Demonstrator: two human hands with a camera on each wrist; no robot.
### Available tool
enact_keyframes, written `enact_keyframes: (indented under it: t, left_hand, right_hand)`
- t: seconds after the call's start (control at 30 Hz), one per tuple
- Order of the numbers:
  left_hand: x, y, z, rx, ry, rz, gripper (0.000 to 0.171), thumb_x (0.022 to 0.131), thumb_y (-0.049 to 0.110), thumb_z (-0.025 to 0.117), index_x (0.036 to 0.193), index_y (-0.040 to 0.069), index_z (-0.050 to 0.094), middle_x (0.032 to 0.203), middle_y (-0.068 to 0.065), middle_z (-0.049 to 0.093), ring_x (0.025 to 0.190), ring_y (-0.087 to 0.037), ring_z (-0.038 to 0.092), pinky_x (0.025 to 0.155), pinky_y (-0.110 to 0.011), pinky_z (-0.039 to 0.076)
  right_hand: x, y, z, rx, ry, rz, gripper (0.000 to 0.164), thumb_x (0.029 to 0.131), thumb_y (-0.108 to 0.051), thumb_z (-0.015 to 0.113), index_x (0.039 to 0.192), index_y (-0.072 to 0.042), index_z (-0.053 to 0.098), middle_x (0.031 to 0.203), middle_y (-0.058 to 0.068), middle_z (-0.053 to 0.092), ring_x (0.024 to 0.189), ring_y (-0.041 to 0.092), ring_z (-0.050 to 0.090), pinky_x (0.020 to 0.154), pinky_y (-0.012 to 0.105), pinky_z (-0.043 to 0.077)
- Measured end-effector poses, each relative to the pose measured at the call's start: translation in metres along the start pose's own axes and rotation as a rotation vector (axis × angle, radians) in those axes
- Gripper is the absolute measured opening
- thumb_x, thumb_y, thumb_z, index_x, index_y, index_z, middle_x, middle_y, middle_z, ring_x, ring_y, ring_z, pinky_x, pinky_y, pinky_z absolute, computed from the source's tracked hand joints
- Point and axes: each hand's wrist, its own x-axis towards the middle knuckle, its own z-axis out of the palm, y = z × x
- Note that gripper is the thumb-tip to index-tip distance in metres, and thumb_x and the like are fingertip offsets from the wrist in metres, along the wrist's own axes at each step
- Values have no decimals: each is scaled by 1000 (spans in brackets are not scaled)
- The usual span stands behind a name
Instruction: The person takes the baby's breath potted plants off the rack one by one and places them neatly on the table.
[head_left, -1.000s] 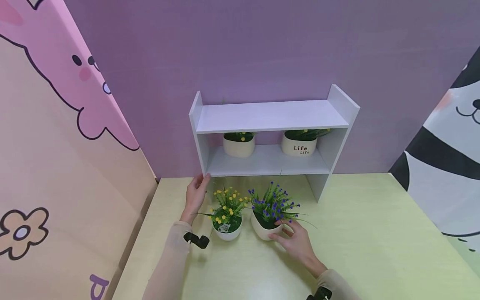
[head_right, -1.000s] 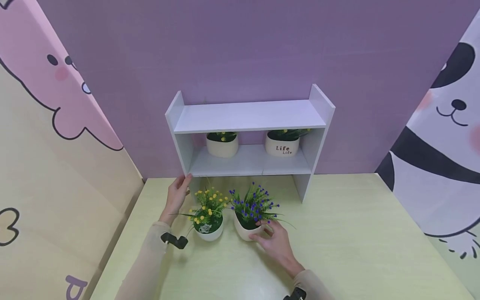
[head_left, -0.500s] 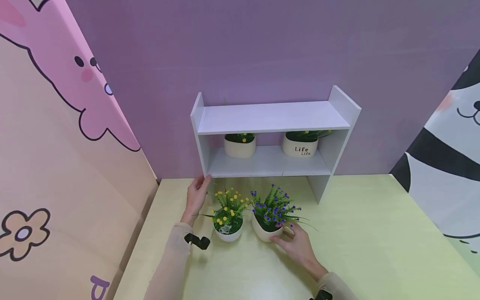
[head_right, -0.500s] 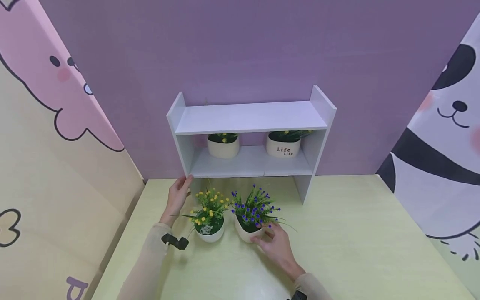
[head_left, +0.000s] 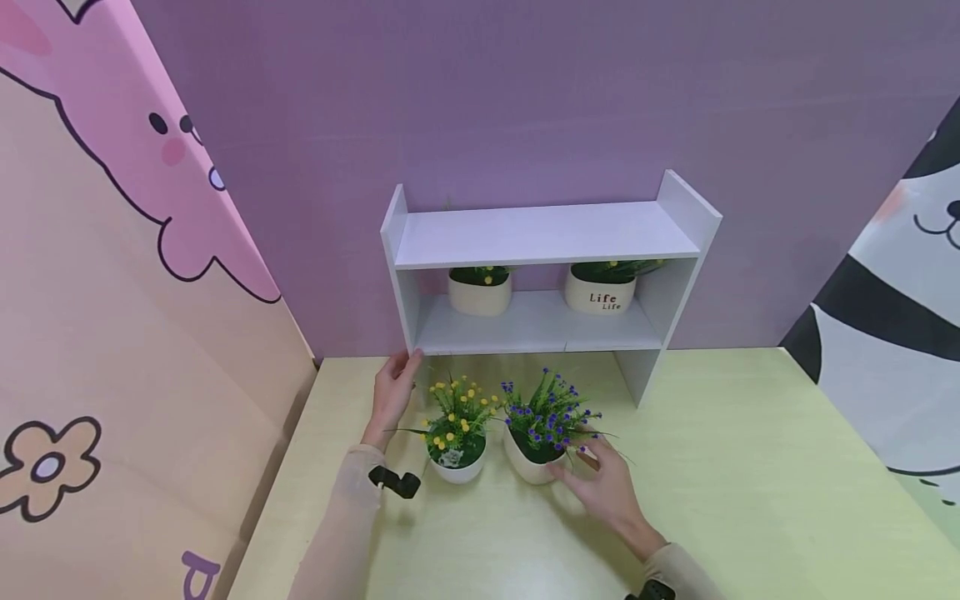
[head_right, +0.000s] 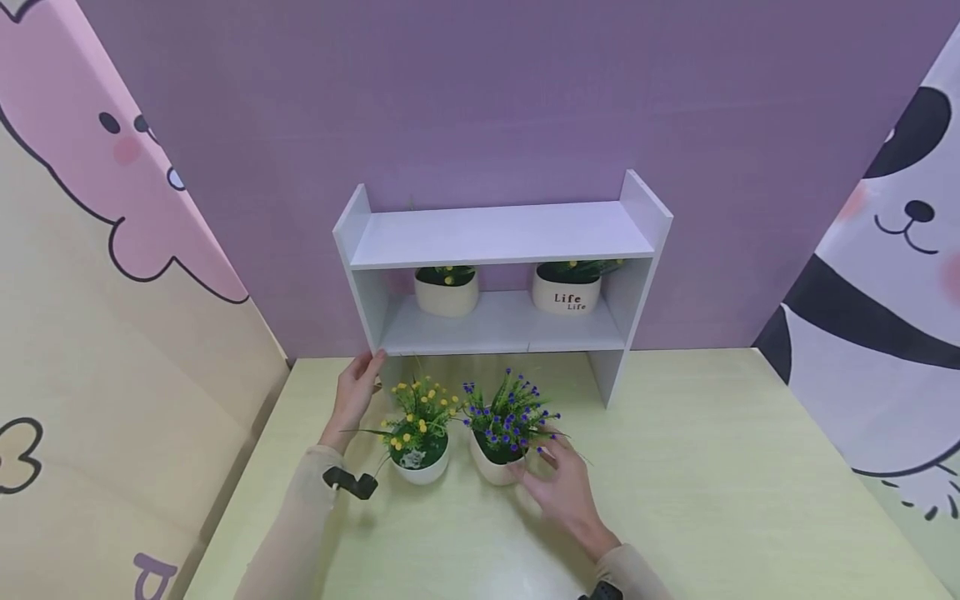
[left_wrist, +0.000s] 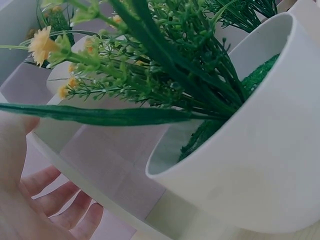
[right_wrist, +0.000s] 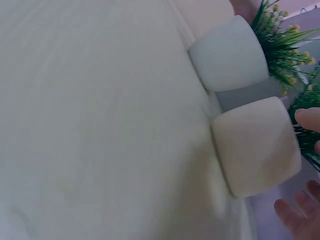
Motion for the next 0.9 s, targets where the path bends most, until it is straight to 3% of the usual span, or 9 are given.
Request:
enact_keyframes:
  t: [0.2, 0.33, 0.47, 0.67, 0.9]
  left_hand:
    - [2, -1, -1, -31, -12, -10, 62, 110, 45, 59, 155, 4, 52, 157, -22, 55, 145, -39, 53, 116, -62, 47]
    - [1, 2, -1, -37, -21, -11, 62, 109, 44, 59, 156, 4, 50, 157, -21, 54, 145, -38, 53, 115, -62, 47]
    - [1, 5, 1, -11, -11, -11, 61, 109, 42, 60, 156, 2, 50, 155, -22, 55, 143, -39, 54, 114, -59, 48]
    - [4, 7, 2, 16, 9, -27, 64, 109, 45, 59, 155, 1, 50, 155, -23, 54, 146, -40, 53, 118, -59, 46]
    - [7, 8, 8, -20, 27, -21, 66, 109, 45, 57, 156, -1, 46, 157, -24, 51, 148, -41, 49, 121, -60, 42]
  right_hand:
    - [4, -10, -13, 70, 69, -60, 25, 84, -4, 89, 102, 2, 73, 149, 26, 58, 138, 43, 57, 99, 37, 61]
    - [7, -17, -20, 114, 115, -98, 22, 84, 3, 87, 100, 2, 71, 140, 22, 65, 131, 16, 61, 96, 22, 60]
    - [10, -24, -27, 156, 138, -117, 25, 85, 4, 86, 106, 3, 71, 135, 21, 67, 122, -6, 58, 96, 17, 58]
    - [17, -35, -36, 205, 172, -143, 28, 85, 7, 84, 110, 7, 70, 128, 19, 69, 117, -4, 63, 93, 19, 60]
    - [27, -41, -47, 237, 177, -182, 34, 88, 8, 81, 120, 5, 70, 124, -13, 72, 115, 0, 68, 94, 21, 60]
